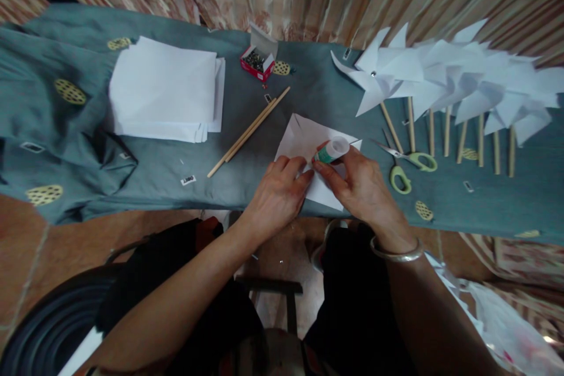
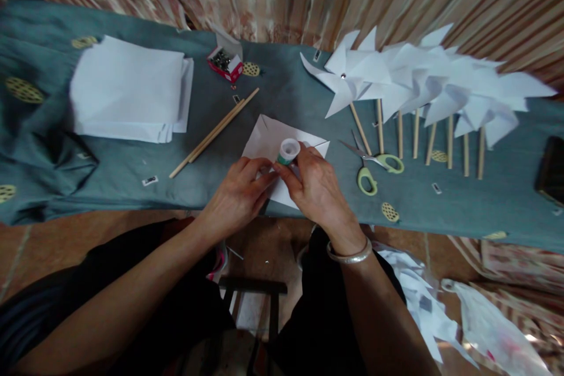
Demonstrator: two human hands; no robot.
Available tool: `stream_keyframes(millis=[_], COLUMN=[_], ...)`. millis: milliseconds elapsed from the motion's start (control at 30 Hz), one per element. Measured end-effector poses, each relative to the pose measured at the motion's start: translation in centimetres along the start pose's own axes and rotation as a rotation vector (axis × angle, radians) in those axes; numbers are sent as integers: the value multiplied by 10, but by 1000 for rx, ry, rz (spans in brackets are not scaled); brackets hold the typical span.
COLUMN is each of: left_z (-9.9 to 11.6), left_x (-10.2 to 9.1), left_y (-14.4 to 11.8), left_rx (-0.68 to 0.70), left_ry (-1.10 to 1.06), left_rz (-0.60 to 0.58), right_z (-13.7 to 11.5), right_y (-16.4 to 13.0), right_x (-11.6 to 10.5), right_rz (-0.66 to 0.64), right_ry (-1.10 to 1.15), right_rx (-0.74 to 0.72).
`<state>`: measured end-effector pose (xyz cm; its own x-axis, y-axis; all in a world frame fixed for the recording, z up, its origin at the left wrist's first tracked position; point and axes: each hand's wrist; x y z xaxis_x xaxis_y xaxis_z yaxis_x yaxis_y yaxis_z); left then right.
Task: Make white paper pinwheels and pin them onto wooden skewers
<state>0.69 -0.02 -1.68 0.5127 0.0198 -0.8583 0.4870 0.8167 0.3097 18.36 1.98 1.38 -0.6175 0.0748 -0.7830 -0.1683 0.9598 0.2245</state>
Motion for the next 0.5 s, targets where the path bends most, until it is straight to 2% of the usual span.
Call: stream_keyframes(millis=[133, 333, 400, 500], left_z=[0, 0, 0, 0], left_x=[-1, -2, -3, -2], left_y=[0, 0, 1, 0], left_rx=[5, 16, 11, 14], left_ry=[4, 17, 18, 21], left_rz=[-4, -20, -23, -13], right_z=[7, 30, 35, 36], right_y=[-1, -1, -1, -1], right_x=[2, 12, 13, 13], right_rz=[-3, 135, 180, 212], right_ry=[88, 568, 641, 633], right_rx=[103, 385, 415, 397])
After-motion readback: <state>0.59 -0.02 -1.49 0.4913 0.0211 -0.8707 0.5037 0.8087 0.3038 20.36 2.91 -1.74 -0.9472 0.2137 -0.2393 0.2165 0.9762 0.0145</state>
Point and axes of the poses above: each hand's wrist, its own y-axis towards the middle knuckle, its own x-axis out of the palm, z = x × y, and after that the axes turned 8 degrees about z, right-handed
